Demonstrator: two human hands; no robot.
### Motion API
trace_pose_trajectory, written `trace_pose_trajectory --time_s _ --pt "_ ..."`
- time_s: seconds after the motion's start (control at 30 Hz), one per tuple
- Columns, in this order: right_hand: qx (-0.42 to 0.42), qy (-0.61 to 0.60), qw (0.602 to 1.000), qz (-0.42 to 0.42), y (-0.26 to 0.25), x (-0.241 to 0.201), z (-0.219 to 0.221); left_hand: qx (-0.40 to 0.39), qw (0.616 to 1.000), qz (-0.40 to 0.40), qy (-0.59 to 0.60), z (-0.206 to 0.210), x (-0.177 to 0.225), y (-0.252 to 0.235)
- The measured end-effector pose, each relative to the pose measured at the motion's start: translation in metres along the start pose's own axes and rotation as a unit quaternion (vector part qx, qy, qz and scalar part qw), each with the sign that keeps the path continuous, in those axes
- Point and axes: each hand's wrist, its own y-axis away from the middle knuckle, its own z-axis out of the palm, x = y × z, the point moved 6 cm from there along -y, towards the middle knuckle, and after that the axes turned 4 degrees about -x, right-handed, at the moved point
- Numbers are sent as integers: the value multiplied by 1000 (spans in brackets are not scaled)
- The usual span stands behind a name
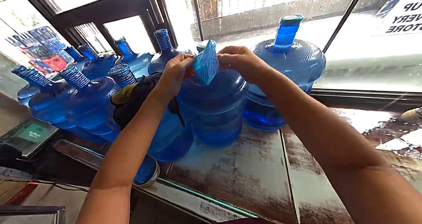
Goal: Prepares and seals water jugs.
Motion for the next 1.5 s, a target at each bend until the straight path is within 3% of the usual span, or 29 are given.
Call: trace_pose_trajectory --time_s 0.13,0.23,0.37,0.5,0.6,0.7,0.8,0.9,0.97,1.13,1.3,1.4,1.5 --pt "46 49 997 38 -43 1 -20 28 995 -19 -91 -3 12 -50" --pt "56 56 987 138 -67 13 -29 62 981 -91 -159 -1 15 -77" --pt "-14 41 971 236 -82 31 -27 61 975 -176 -118 -1 2 -85" --pt "-27 94 972 213 -76 34 -26 -4 978 -206 -32 -2 -28 -77" --pt "-31 135 980 140 -73 34 -25 -8 972 -210 -108 0 -25 -57" --pt "-53 139 987 56 -63 21 -25 24 966 -196 -169 -3 -14 -47" --pt "-109 102 989 20 -55 6 -14 36 984 -87 -152 -1 0 -35" --pt "-45 97 994 -12 -59 11 6 -1 990 -7 -141 16 6 -24" --pt "10 152 987 -54 -60 25 13 -17 978 21 -206 27 3 -19" --pt "6 303 953 -18 -55 47 13 -11 937 25 -350 38 -18 -17" --pt "-29 304 952 -10 -60 56 8 -55 925 -5 -377 35 -24 -22" --pt "-22 284 958 -14 -57 57 10 -70 913 1 -401 23 -5 -3" --pt "-20 274 962 -9 -55 56 10 -67 906 57 -415 5 37 59"
